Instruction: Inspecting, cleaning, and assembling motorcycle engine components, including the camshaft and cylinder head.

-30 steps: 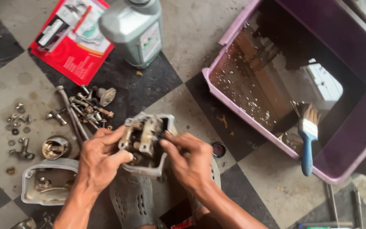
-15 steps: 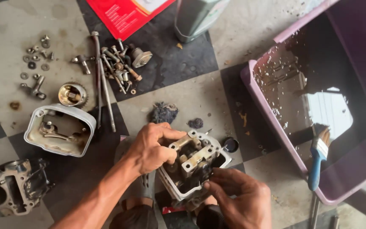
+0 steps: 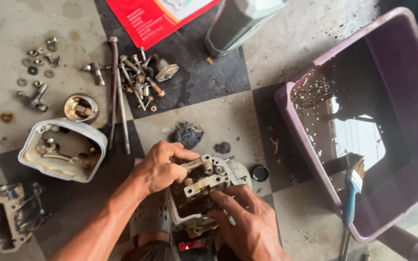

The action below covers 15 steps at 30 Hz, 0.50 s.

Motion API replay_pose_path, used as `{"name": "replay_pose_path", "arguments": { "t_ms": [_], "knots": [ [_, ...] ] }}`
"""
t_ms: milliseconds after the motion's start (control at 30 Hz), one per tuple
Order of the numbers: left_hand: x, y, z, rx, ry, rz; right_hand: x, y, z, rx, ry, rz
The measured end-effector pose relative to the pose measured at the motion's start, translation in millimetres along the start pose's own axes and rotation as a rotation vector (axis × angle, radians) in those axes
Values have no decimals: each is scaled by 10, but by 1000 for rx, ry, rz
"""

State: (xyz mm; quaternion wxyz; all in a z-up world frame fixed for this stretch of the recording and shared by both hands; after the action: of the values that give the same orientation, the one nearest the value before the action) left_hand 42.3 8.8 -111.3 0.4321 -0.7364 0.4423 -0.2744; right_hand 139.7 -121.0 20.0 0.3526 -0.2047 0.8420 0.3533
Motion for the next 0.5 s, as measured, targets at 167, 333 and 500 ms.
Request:
{"name": "replay_pose_path", "arguments": {
  "t_ms": [167, 333, 500],
  "knots": [
    [-43, -30, -4, 116, 1, 106, -112, 344, -124, -348, -156, -61],
    [-88, -87, -18, 124, -10, 92, 6, 398, -153, -452, -35, -207],
    [-78, 25, 12, 68, 5, 22, 57, 525, -82, -521, 87, -250]
  ]
}}
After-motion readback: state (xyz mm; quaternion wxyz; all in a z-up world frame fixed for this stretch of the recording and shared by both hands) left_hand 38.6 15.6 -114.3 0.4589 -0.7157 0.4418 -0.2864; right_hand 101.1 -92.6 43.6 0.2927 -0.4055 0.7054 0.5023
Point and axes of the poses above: each hand's wrist, its own z-axis towards the middle knuckle, its own x-axis out of the palm, y = z × x, the point moved 10 cm from there along z, towards the middle knuckle, and after that the axes turned 12 degrees about x, right-handed, at the moved point
